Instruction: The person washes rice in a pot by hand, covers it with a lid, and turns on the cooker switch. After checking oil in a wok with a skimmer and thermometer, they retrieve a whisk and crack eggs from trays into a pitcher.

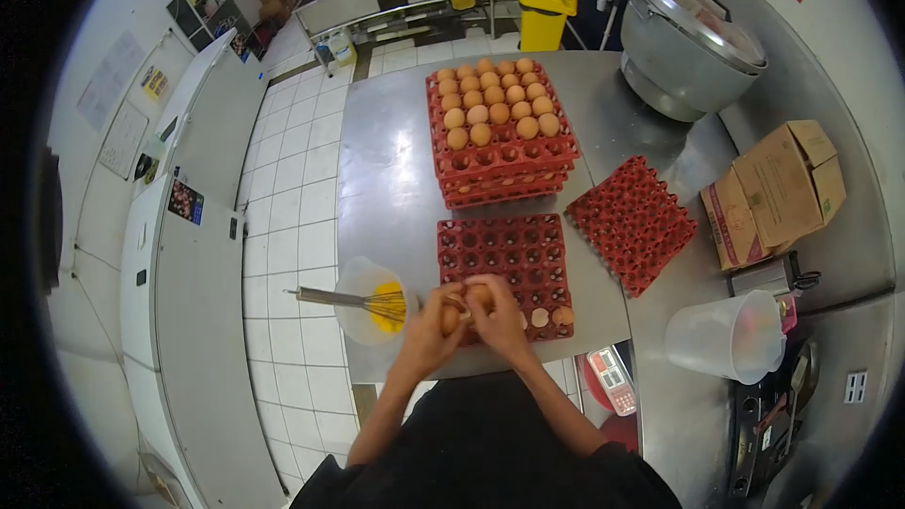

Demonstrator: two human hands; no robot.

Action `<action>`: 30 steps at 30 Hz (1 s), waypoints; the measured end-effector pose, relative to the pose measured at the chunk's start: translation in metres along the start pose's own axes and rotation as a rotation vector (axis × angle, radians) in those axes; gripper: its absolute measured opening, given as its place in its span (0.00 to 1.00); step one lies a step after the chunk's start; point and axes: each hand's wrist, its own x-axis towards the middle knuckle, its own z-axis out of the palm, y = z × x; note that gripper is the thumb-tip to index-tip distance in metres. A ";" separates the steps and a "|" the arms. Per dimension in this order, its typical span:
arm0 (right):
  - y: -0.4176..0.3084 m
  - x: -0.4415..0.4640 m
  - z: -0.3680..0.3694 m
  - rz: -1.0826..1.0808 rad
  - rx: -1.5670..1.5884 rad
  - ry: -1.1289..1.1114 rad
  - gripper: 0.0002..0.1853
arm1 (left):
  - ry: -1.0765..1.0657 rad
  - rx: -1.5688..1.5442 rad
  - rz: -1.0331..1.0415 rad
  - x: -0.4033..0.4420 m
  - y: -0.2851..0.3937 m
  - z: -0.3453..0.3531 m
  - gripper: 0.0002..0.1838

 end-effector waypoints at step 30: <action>-0.040 0.282 -0.163 -0.240 -1.068 -0.146 0.31 | 0.198 -0.235 -0.052 -0.044 0.018 -0.013 0.21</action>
